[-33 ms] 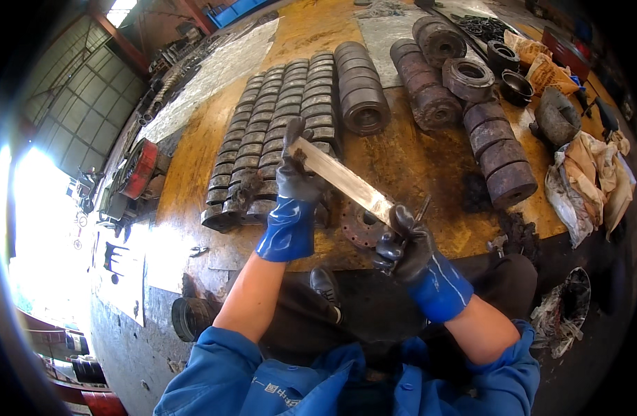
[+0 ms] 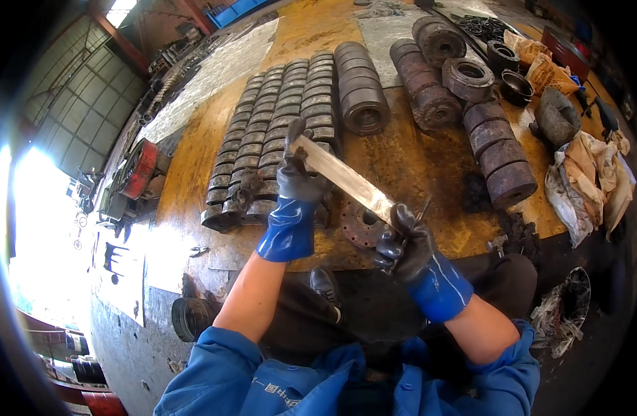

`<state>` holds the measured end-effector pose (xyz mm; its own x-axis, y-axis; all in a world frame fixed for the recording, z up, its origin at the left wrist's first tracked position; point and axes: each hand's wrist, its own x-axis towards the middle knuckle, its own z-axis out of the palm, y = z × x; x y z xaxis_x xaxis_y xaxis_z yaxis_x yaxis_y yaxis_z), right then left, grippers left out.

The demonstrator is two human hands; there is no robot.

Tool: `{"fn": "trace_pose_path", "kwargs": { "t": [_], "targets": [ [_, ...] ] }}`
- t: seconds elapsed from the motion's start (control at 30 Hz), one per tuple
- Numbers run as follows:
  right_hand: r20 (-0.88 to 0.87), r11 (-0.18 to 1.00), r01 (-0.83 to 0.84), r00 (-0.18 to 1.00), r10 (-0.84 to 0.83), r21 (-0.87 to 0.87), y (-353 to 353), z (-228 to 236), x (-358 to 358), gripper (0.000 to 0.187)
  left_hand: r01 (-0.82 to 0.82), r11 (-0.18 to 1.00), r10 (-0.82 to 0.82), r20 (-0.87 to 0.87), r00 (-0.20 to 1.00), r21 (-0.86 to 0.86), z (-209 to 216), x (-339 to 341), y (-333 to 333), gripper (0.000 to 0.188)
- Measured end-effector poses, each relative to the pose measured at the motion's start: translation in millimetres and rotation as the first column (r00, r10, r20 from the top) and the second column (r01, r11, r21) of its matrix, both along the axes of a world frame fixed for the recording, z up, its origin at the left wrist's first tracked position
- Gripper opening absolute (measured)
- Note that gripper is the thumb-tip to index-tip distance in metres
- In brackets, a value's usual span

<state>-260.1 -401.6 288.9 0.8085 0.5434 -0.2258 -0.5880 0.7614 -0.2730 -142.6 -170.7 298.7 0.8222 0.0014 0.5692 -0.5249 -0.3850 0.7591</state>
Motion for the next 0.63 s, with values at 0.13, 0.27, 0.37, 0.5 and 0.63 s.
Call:
{"fn": "trace_pose_path", "kwargs": {
  "t": [0.13, 0.27, 0.37, 0.5, 0.63],
  "targets": [
    [0.042, 0.998, 0.046, 0.998, -0.047, 0.043, -8, -16, 8, 0.027, -0.133, 0.928, 0.064, 0.203, 0.977, 0.348, 12, -4, -5, 0.094],
    [0.166, 0.999, 0.047, 0.985, -0.051, 0.027, -22, -19, 20, 0.034, -0.263, 0.813, 0.041, 0.398, 0.916, 0.520, 15, -6, -10, 0.092],
    [0.109, 0.992, 0.129, 0.986, -0.128, -0.004, -32, 2, 19, 0.039, -0.109, 0.860, 0.007, 0.202, 0.979, 0.498, 13, -7, -8, 0.096],
    [0.202, 0.960, 0.279, 0.942, -0.267, -0.033, -82, 25, 20, 0.044, -0.179, 0.788, 0.009, 0.280, 0.960, 0.589, -2, 11, -22, 0.097],
    [0.245, 0.913, 0.395, 0.900, -0.362, -0.103, -157, 50, 17, 0.062, -0.052, 0.859, -0.139, 0.330, 0.934, 0.510, -37, 14, -53, 0.094]
  ]
}}
